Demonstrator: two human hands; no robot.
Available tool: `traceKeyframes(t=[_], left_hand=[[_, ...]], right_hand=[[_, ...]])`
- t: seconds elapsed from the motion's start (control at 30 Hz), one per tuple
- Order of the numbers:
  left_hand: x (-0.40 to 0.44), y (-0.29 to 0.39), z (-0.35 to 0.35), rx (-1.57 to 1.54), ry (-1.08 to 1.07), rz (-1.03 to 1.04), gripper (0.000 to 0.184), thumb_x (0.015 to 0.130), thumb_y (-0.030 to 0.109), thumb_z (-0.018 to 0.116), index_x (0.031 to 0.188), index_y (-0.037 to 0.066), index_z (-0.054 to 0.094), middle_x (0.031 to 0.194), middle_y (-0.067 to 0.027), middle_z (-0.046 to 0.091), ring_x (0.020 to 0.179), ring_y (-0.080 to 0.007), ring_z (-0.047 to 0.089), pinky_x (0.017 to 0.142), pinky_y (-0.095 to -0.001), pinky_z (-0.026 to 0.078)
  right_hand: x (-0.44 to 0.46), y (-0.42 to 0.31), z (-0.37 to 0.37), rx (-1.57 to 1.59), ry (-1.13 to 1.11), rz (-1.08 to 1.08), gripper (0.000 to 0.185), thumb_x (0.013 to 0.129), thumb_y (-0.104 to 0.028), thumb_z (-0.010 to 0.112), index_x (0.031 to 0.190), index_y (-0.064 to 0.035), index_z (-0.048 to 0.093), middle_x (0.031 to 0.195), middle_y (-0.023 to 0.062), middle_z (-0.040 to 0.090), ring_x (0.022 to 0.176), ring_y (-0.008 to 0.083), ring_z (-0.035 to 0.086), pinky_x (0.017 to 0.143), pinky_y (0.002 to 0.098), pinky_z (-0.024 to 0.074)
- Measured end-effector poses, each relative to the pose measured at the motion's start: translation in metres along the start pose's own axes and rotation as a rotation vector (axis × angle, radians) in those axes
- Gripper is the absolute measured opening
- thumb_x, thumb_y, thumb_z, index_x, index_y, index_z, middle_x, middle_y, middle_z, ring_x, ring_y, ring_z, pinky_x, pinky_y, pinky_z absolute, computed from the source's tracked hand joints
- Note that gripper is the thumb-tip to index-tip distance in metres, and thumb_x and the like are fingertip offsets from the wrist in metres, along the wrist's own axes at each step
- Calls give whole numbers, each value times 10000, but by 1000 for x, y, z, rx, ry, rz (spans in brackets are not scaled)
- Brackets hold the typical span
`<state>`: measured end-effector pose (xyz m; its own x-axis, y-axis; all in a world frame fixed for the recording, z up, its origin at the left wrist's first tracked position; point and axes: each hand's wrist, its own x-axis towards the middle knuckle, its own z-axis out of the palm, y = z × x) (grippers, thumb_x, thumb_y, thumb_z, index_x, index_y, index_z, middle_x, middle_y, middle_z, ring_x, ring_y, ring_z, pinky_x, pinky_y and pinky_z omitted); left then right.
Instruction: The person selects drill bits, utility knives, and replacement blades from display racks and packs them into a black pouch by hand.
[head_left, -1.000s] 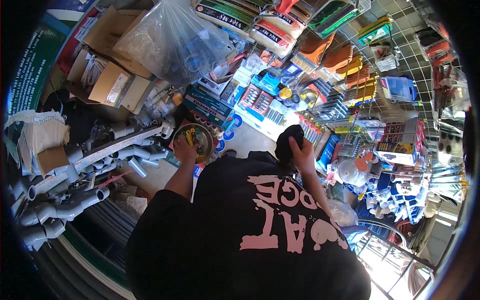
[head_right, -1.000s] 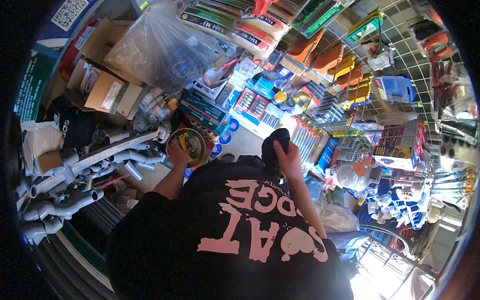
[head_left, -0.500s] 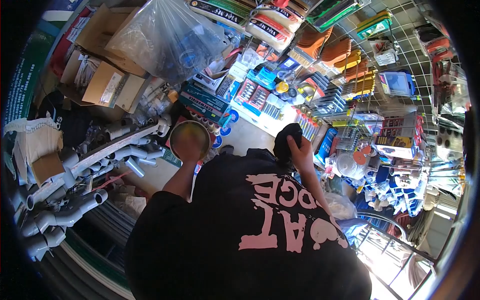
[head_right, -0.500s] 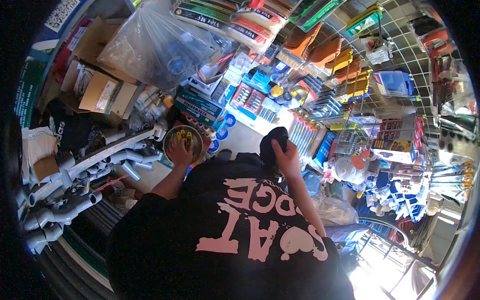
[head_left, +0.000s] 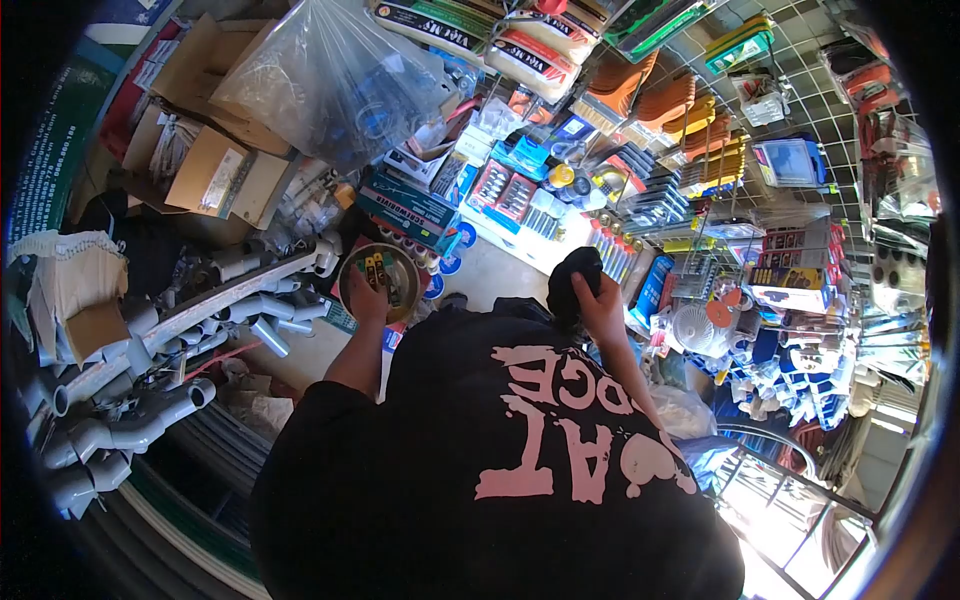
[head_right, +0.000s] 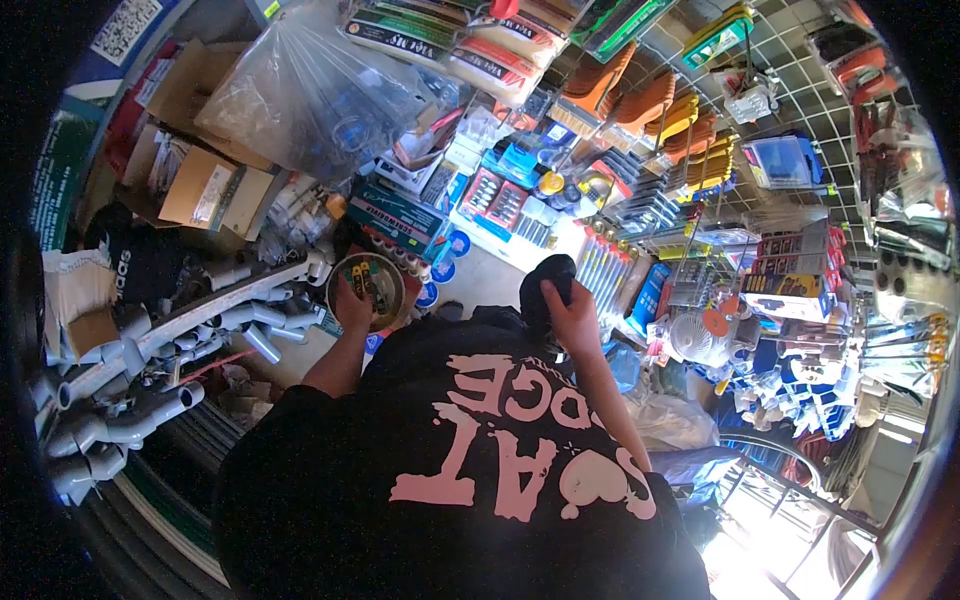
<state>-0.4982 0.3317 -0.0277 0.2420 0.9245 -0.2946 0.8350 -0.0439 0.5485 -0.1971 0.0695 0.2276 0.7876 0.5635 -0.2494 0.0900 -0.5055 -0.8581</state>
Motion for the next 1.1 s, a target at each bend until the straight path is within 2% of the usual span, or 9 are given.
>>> traceKeyframes(t=[0.3, 0.5, 0.57, 0.63, 0.8, 0.9, 0.97, 1.03, 1.1], left_hand=[[3, 0, -4, 86, 19, 45, 835, 778, 157, 749, 1467, -62, 331, 1430, -271, 471, 1329, -388, 463, 1130, -413, 364], [6, -1, 1, 7, 30, 77, 794, 751, 184, 784, 1408, -68, 416, 1353, -291, 533, 1281, -411, 499, 1097, -445, 376], [3, 0, -1, -30, 48, 145, 795, 759, 237, 799, 1396, -62, 429, 1364, -289, 525, 1285, -418, 493, 1088, -458, 377], [16, -29, 22, 137, 121, 184, 825, 758, 274, 811, 1404, -59, 420, 1382, -285, 512, 1285, -427, 489, 1091, -462, 373], [7, 11, 8, 169, 191, 114, 772, 818, 267, 762, 1426, -43, 401, 1392, -268, 507, 1293, -428, 480, 1093, -468, 372], [-22, 108, -17, -195, 252, 565, 680, 867, 223, 709, 1421, -40, 416, 1368, -252, 522, 1282, -427, 491, 1083, -457, 394], [-57, 202, -46, -487, 14, 746, 556, 895, 101, 651, 1387, -64, 452, 1399, -227, 507, 1287, -329, 513, 1055, -411, 435], [-88, 301, -76, -720, -181, 1002, 473, 930, 26, 595, 1369, -85, 461, 1393, -217, 522, 1293, -274, 523, 1040, -392, 462], [-90, 380, -94, -751, -316, 1233, 437, 962, 4, 538, 1381, -87, 453, 1344, -215, 565, 1286, -284, 529, 1066, -413, 441]], right_hand=[[-4, 11, 0, 46, 22, -35, 317, 932, -285, 681, 901, 30, 658, 700, 56, 629, 648, 111, 541, 593, 321, 447], [-6, 11, -9, 9, 3, 75, 356, 923, -308, 686, 893, 46, 654, 712, 119, 655, 676, 141, 602, 624, 360, 484], [-5, 18, -12, -89, 30, 10, 433, 892, -378, 698, 861, 49, 638, 703, 195, 639, 659, 253, 645, 624, 409, 491], [-6, 19, -17, -86, 18, -37, 470, 882, -410, 696, 832, 51, 617, 704, 211, 632, 641, 292, 633, 616, 420, 482], [-7, 25, -29, -54, 51, -62, 490, 887, -422, 689, 803, 51, 594, 697, 220, 626, 622, 312, 618, 599, 433, 465], [-11, 25, -44, 44, 44, -58, 481, 906, -413, 681, 847, 59, 615, 698, 174, 632, 646, 238, 616, 621, 406, 478], [-15, 31, -55, 208, 36, -103, 473, 916, -409, 679, 884, 60, 633, 715, 149, 638, 689, 188, 618, 646, 388, 488], [-19, 35, -65, 541, 54, -79, 483, 995, -403, 578, 1130, 59, 615, 933, 79, 675, 865, 138, 615, 783, 331, 518], [-22, 36, -79, 713, 116, -82, 499, 1038, -387, 490, 1249, 60, 553, 1046, 71, 662, 928, 150, 623, 848, 314, 516]])
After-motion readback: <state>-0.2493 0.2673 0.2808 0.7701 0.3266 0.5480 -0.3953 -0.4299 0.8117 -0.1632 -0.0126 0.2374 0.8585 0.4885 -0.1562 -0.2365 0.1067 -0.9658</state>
